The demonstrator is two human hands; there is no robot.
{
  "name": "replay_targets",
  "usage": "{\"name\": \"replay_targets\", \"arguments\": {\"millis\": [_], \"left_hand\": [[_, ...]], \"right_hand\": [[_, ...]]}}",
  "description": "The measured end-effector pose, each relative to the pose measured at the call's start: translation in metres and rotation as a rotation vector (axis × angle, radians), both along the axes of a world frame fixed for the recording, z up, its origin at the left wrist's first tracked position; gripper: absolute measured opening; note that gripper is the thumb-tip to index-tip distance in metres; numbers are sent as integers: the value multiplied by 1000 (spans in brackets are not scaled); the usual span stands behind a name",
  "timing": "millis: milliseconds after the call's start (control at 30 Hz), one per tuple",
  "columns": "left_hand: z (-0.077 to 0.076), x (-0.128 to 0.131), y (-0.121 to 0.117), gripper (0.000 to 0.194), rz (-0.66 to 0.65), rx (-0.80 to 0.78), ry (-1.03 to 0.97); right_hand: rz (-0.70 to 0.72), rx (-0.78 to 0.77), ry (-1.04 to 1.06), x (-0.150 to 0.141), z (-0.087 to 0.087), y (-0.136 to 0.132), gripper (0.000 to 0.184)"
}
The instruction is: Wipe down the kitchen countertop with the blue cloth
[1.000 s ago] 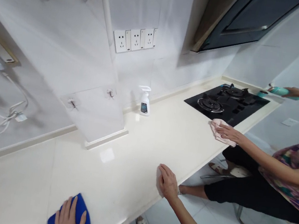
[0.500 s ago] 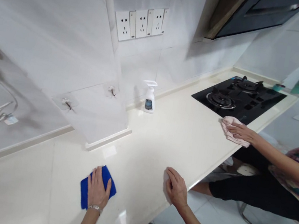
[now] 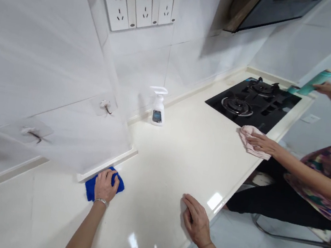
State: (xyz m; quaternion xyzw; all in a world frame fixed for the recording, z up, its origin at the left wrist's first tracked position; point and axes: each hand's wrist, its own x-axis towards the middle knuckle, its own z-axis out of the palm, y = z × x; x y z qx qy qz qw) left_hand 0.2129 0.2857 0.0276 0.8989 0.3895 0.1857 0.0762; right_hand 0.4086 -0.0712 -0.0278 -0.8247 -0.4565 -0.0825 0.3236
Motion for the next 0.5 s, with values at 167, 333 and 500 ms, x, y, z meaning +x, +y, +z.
{"name": "replay_targets", "arguments": {"millis": [167, 333, 500], "left_hand": [[1, 17, 14, 33, -26, 13, -11], [14, 15, 5, 36, -47, 57, -50], [4, -7, -14, 52, -57, 79, -11]], "right_hand": [[-4, -4, 16, 2, 4, 2, 48], [-4, 21, -15, 1, 11, 5, 46], [-19, 22, -31, 2, 16, 8, 46]]}}
